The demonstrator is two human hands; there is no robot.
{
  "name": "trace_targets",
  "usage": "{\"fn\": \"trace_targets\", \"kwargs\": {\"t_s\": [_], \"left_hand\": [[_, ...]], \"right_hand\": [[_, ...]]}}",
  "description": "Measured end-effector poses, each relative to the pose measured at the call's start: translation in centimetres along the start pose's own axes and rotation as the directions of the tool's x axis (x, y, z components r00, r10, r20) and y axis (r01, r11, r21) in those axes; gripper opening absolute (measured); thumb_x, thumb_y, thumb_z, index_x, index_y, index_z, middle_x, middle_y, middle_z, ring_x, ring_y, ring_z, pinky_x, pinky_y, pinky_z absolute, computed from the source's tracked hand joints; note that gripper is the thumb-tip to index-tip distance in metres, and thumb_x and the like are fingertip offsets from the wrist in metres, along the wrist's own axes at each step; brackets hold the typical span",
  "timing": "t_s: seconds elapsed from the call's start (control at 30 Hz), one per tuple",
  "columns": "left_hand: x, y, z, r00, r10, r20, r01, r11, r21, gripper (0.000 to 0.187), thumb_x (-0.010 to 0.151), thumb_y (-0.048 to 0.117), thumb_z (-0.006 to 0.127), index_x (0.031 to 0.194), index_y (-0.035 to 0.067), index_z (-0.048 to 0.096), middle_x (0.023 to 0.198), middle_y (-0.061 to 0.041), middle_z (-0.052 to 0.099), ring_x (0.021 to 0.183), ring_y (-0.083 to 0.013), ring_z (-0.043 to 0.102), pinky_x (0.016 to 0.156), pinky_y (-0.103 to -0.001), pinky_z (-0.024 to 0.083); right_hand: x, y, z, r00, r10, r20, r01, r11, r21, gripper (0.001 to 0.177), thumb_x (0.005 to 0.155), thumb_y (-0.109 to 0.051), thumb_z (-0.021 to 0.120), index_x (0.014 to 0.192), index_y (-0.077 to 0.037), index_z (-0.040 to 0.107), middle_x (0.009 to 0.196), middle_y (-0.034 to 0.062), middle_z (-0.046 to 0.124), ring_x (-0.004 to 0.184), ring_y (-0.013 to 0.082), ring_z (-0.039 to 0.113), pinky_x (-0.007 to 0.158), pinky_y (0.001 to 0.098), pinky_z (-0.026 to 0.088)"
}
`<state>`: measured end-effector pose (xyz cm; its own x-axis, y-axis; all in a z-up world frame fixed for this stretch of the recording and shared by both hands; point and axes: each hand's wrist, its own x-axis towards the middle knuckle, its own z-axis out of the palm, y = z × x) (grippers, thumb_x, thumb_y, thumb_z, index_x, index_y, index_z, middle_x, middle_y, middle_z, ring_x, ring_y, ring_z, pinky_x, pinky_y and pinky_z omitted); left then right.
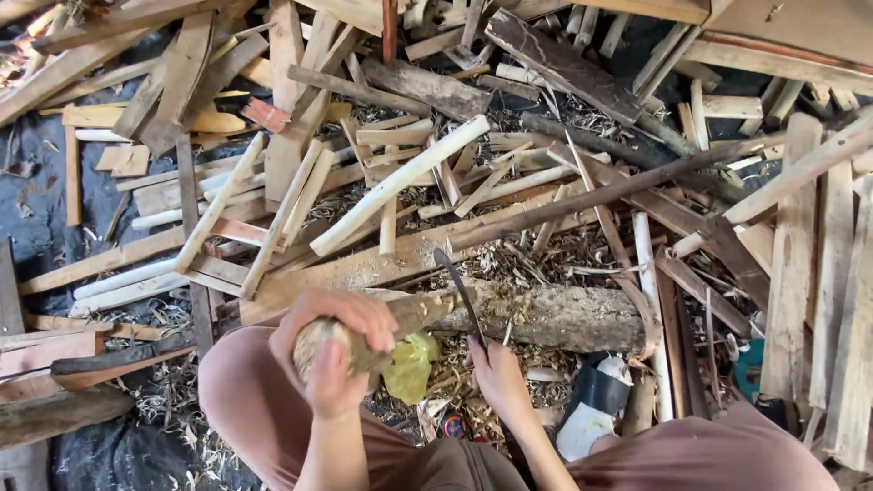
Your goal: Shaving bark and wood from a branch using a curved hand tool
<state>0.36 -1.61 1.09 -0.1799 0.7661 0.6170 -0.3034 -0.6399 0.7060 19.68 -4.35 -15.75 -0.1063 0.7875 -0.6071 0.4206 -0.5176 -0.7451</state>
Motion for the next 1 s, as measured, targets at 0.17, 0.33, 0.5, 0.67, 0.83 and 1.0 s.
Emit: {"fn": "trace_targets", "kwargs": {"t_s": [0.17,0.33,0.5,0.67,0.83,1.0], "left_hand": [[0.6,-0.9,-0.3,0.999,0.015,-0.031,-0.013,0.996,0.091,0.023,0.102,0.026,0.057,0.098,0.004,0.061,0.073,-0.006,0.065,0.055,-0.0135,0.061,0.052,-0.025,0.056],[0.5,-1.0,0.0,0.994,-0.075,-0.073,0.079,0.996,0.047,0.03,0.102,0.031,0.061,0.097,0.002,0.059,0.072,-0.007,0.064,0.06,-0.015,0.063,0.061,-0.027,0.057],[0.7,-0.2,2.0,0.996,-0.079,0.039,0.077,0.996,0.05,0.027,0.101,0.027,0.058,0.096,0.001,0.058,0.073,-0.007,0.065,0.06,-0.015,0.062,0.06,-0.025,0.057],[0.6,-1.0,0.0,0.998,-0.055,0.026,0.055,0.998,0.012,0.022,0.099,0.024,0.059,0.098,0.002,0.061,0.076,-0.006,0.066,0.063,-0.0146,0.066,0.061,-0.024,0.059],[0.6,0.1,0.5,0.993,-0.118,-0.032,0.119,0.992,0.039,0.025,0.098,0.026,0.057,0.094,0.002,0.056,0.072,-0.007,0.061,0.062,-0.0154,0.06,0.067,-0.027,0.056],[1.0,-0.3,0.1,0.996,-0.092,0.003,0.091,0.992,0.085,0.024,0.098,0.027,0.056,0.094,0.003,0.057,0.07,-0.006,0.062,0.06,-0.0148,0.062,0.063,-0.027,0.057]], "right_hand": [[0.0,0.9,0.0,0.995,-0.071,0.072,0.057,0.982,0.183,0.064,0.106,-0.047,0.028,0.089,-0.001,0.069,0.048,0.002,0.051,0.035,0.012,0.043,0.035,0.0259,0.035],[-6.7,-3.4,-4.0,0.921,-0.282,0.267,-0.011,0.669,0.743,0.045,0.109,-0.029,0.042,0.088,0.005,0.061,0.05,-0.002,0.04,0.035,0.0084,0.027,0.033,0.0278,0.023],[-3.4,1.0,-2.7,0.783,-0.435,0.445,-0.226,0.468,0.854,0.041,0.111,-0.026,0.042,0.083,0.002,0.054,0.053,-0.0008,0.044,0.035,0.0091,0.036,0.03,0.0251,0.031],[-0.8,2.8,-2.1,0.945,-0.119,0.304,-0.174,0.604,0.778,0.038,0.105,-0.032,0.054,0.089,0.002,0.06,0.053,-0.0012,0.041,0.035,0.0098,0.031,0.03,0.0275,0.027],[-5.4,-0.3,-4.1,0.826,-0.448,0.342,-0.186,0.357,0.915,0.036,0.105,-0.028,0.054,0.085,0.002,0.055,0.05,0.0003,0.04,0.033,0.0085,0.028,0.03,0.0251,0.024],[-1.5,1.6,-1.2,0.871,-0.199,0.45,-0.298,0.515,0.804,0.041,0.107,-0.033,0.051,0.081,-0.001,0.052,0.051,0.0004,0.04,0.031,0.0101,0.029,0.03,0.0264,0.027]]}}
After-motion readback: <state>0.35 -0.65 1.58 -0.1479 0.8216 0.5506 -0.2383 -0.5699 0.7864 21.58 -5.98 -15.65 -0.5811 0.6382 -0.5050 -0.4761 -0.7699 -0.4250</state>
